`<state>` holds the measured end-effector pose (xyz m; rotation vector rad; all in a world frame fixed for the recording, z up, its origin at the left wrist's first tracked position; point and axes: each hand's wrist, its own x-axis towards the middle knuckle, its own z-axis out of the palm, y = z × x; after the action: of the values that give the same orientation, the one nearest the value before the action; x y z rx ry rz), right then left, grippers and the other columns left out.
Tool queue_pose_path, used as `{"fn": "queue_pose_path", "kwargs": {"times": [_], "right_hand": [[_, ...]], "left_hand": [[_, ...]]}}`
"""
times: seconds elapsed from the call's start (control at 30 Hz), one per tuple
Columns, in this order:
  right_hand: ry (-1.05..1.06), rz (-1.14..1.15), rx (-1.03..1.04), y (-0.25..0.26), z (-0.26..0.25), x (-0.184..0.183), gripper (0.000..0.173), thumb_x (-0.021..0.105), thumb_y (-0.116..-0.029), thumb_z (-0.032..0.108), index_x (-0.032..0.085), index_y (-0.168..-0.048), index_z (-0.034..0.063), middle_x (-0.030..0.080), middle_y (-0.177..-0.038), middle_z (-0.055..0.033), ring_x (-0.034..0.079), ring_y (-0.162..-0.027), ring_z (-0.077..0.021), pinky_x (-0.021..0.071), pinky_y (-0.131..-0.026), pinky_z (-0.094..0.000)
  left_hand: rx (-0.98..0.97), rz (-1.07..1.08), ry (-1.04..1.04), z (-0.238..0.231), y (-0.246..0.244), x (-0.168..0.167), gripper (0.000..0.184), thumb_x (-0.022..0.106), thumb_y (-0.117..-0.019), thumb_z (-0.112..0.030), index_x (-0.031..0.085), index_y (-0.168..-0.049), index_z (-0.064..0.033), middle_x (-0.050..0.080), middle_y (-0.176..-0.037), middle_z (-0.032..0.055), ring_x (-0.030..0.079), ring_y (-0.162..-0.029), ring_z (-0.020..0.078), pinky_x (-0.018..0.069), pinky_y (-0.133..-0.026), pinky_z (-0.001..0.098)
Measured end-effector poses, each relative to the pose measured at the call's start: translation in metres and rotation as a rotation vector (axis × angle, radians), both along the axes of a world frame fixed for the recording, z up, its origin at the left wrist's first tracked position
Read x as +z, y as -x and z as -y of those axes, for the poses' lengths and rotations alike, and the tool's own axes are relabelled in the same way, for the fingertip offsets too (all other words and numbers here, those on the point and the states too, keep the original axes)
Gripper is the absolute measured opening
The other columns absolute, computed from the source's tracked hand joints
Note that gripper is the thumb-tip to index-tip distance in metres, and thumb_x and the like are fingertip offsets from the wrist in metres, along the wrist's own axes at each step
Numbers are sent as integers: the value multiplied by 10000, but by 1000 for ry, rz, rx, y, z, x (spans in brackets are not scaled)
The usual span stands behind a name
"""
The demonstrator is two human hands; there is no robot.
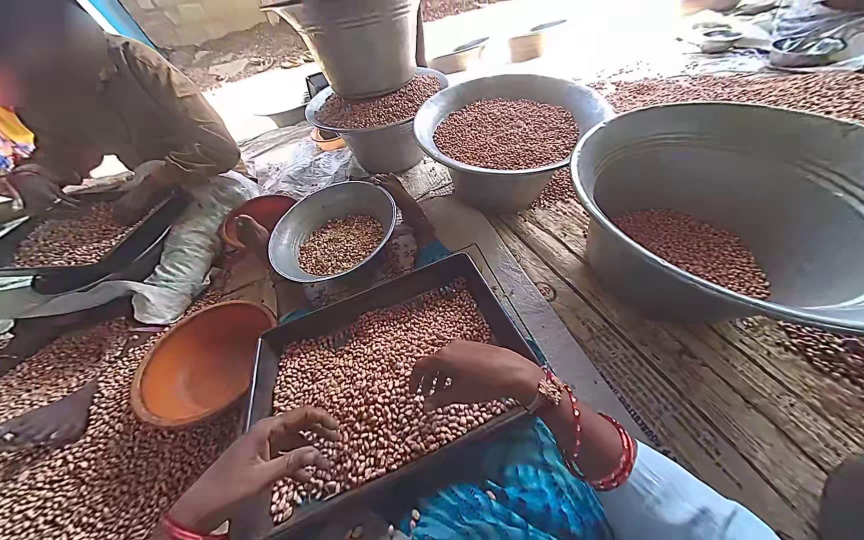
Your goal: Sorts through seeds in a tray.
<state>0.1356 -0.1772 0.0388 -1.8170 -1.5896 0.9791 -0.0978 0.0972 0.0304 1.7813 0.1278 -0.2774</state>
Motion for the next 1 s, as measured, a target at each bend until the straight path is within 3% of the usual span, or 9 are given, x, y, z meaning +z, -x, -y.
{"fn": "queue_pose_path", "kwargs": {"times": [0.1, 0.2, 0.3, 0.53, 0.63, 0.7, 0.77, 0.9, 1.0], "right_hand": [[371, 295, -367, -10, 15, -2, 374, 649, -1009, 230, 609, -1316, 19, 687, -1165, -247, 657, -1116, -442, 491, -930, -635], [616, 355, -397, -9, 21, -9, 420, 693, -976, 206, 594, -1291, -53, 633, -1254, -298, 608, -1202, -476, 476, -936, -653], [608, 267, -295, 8, 15, -18, 602, 754, -944, 266, 500, -1375, -69, 619, -1263, -308, 612, -1201, -474, 483, -963, -643], [303, -38, -320, 46, -35, -33, 825, 748, -924, 172, 268, -1573, -1, 649, -1188, -304, 646, -1134, -465, 496, -948, -640], [27, -145, -259, 37, -41, -25, 708, 708, -971, 166, 344, -1562, 23, 645, -1239, -289, 657, -1114, -435, 493, -969, -621], [-122, -146, -246, 19, -40, -16, 529, 688, -993, 162, 499, -1476, 58, 643, -1314, -229, 694, -1055, -359, 546, -916, -560], [-176, 2, -327, -5, -37, -10, 324, 650, -996, 139, 652, -1311, 62, 720, -1208, -157, 716, -987, -292, 553, -873, -513], [148, 477, -495, -52, -33, -7, 238, 545, -1020, 144, 722, -1106, 9, 719, -1100, -218, 681, -1076, -405, 506, -886, -604], [281, 611, -486, -66, -37, -21, 238, 494, -1030, 94, 680, -1070, -48, 692, -1097, -261, 666, -1074, -438, 495, -874, -598]], "left_hand": [[363, -387, -614, 2, -8, 3, 292, 698, -977, -104, 653, -1259, -39, 742, -1017, 150, 746, -764, 255, 621, -721, 425], [184, -693, -891, 9, -21, -10, 437, 732, -970, -254, 636, -1339, -41, 724, -1131, 241, 711, -1045, 408, 516, -982, 583], [16, -755, -976, 43, -42, -18, 661, 730, -963, -326, 489, -1453, 46, 619, -1320, 307, 582, -1279, 455, 422, -1101, 587], [327, -391, -510, 78, -65, -36, 789, 718, -832, 63, 320, -1512, 108, 545, -1392, 310, 565, -1290, 356, 435, -1099, 482], [599, -95, -52, 80, -59, -39, 614, 572, -807, 184, 393, -1385, 81, 629, -1098, 107, 657, -904, 68, 567, -781, 244], [715, -9, 111, 79, -58, -25, 514, 501, -846, 211, 395, -1322, 50, 618, -985, 38, 646, -800, 14, 562, -709, 197], [718, 72, 57, 70, -53, -12, 499, 515, -837, 185, 427, -1313, 61, 618, -1004, 30, 643, -816, 5, 554, -725, 181], [465, 296, -208, 36, -47, -5, 549, 567, -801, -26, 571, -1350, -40, 667, -1258, 12, 667, -1040, 41, 569, -830, 205], [512, 280, -271, 35, -42, 12, 431, 552, -897, -51, 588, -1326, -60, 688, -1265, 27, 721, -917, 86, 611, -683, 230]]}}
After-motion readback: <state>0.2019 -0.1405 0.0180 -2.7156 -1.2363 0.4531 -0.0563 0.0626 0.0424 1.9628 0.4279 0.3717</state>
